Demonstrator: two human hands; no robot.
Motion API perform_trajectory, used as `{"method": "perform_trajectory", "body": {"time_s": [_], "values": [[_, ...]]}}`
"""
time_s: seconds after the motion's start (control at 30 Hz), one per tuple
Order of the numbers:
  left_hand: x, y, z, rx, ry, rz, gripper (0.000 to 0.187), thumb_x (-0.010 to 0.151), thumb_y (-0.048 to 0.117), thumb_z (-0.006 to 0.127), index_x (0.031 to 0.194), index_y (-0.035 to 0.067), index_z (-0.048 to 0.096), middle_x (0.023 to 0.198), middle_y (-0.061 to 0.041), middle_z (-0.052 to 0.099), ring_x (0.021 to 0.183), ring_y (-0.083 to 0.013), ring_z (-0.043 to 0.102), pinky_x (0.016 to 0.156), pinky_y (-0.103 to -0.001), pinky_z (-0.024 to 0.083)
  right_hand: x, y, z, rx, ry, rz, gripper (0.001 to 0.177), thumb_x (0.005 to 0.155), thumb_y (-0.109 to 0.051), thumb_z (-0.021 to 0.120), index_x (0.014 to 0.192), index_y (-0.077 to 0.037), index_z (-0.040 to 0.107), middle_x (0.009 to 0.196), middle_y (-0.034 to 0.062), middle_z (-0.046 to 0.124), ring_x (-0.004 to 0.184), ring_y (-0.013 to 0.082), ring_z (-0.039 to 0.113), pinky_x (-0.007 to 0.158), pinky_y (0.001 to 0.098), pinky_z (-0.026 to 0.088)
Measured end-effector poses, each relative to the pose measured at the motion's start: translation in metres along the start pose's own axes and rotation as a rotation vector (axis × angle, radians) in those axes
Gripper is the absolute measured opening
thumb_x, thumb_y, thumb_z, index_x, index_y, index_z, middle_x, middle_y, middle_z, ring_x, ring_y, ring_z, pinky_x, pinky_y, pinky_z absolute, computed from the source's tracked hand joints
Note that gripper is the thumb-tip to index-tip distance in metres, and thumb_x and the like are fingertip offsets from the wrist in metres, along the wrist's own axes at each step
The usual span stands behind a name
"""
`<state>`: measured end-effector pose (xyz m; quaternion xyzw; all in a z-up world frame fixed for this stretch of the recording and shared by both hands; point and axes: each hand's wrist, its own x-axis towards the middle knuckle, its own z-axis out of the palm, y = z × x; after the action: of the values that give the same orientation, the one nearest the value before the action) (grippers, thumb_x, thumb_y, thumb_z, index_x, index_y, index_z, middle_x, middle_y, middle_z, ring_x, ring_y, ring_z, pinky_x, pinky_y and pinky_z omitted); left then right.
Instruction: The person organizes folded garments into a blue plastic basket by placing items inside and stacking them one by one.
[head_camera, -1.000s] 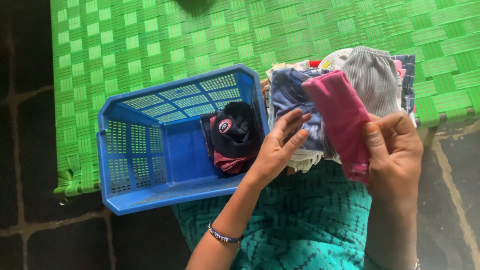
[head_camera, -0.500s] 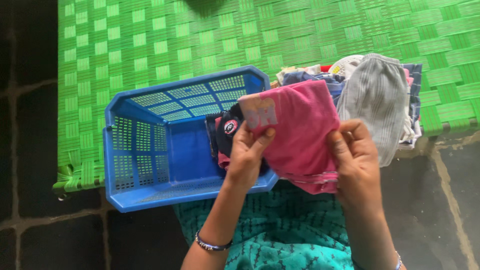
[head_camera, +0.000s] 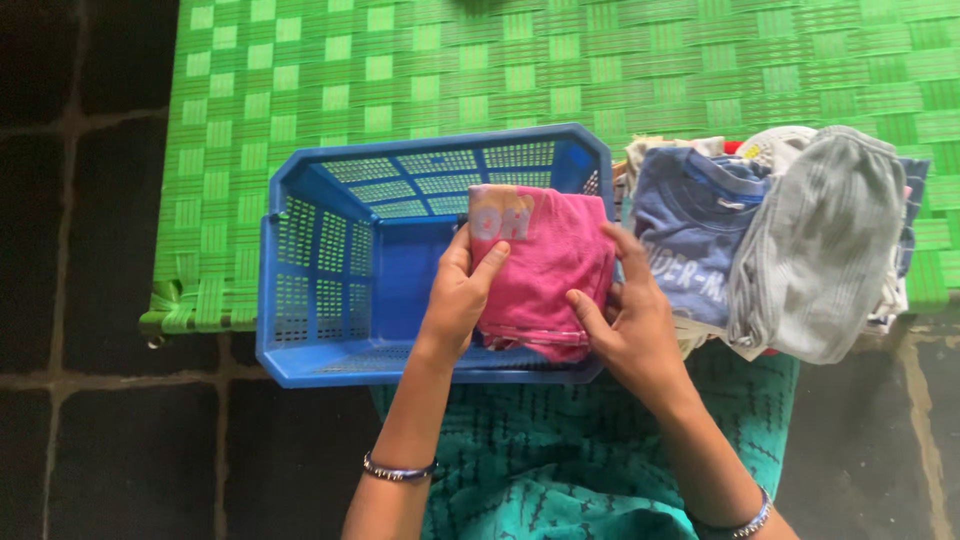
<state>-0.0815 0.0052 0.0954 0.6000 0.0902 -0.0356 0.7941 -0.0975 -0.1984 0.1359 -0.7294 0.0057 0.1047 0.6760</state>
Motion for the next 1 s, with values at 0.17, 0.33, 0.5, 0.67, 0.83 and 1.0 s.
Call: {"method": "perform_trajectory", "body": {"time_s": [0.17,0.33,0.5,0.67,0.83,1.0], "values": [[0.014,-0.029,-0.01,0.035,0.012,-0.082,0.043,0.1,0.011,0.06,0.142,0.002,0.056,0.132,-0.006,0.065,0.12,-0.013,0.06,0.102,-0.03,0.049,0.011,0.008,0.012,-0.6,-0.002,-0.369,0.057,0.084,-0.012,0.073,0.137,-0.004,0.056,0.152,0.0265,0.046,0.139,0.0462,0.047,0.113,0.0465,0.041],[0.017,-0.041,-0.014,0.157,0.001,-0.026,0.051,0.098,0.015,0.064,0.146,0.002,0.051,0.136,-0.009,0.062,0.123,-0.0141,0.059,0.104,-0.031,0.047,0.014,0.011,0.02,-0.67,-0.015,-0.329,0.057,0.084,-0.013,0.072,0.138,-0.005,0.055,0.154,0.0265,0.042,0.138,0.0466,0.047,0.11,0.0478,0.043],[0.018,-0.046,-0.016,0.384,0.217,-0.065,0.07,0.092,0.025,0.072,0.149,0.003,0.039,0.144,-0.018,0.053,0.133,-0.0244,0.052,0.109,-0.036,0.043,0.01,0.011,0.028,-0.708,0.035,-0.321,0.054,0.086,-0.015,0.073,0.137,-0.005,0.056,0.156,0.0279,0.04,0.136,0.0475,0.048,0.108,0.0484,0.044],[0.014,-0.038,-0.019,0.537,0.289,-0.096,0.08,0.089,0.033,0.074,0.153,0.005,0.035,0.154,-0.022,0.044,0.143,-0.0328,0.044,0.116,-0.041,0.036,0.01,0.007,0.029,-0.734,0.037,-0.406,0.05,0.088,-0.013,0.073,0.135,-0.004,0.058,0.151,0.0246,0.047,0.13,0.0471,0.056,0.105,0.0481,0.049],[0.013,-0.035,-0.016,0.592,0.29,-0.093,0.075,0.088,0.037,0.072,0.15,0.006,0.042,0.152,-0.019,0.047,0.139,-0.0319,0.049,0.114,-0.04,0.04,0.01,0.003,0.027,-0.558,0.005,-0.234,0.039,0.089,-0.007,0.068,0.127,-0.004,0.061,0.148,0.0214,0.051,0.104,0.034,0.071,0.087,0.0386,0.059],[0.017,-0.038,-0.017,0.686,0.264,-0.03,0.073,0.088,0.039,0.073,0.147,0.005,0.045,0.15,-0.02,0.05,0.138,-0.034,0.05,0.113,-0.041,0.041,0.005,0.008,0.018,-0.542,0.171,-0.569,0.024,0.096,0.004,0.063,0.119,-0.004,0.067,0.127,0.0152,0.07,0.113,0.0313,0.072,0.096,0.0361,0.058]]}}
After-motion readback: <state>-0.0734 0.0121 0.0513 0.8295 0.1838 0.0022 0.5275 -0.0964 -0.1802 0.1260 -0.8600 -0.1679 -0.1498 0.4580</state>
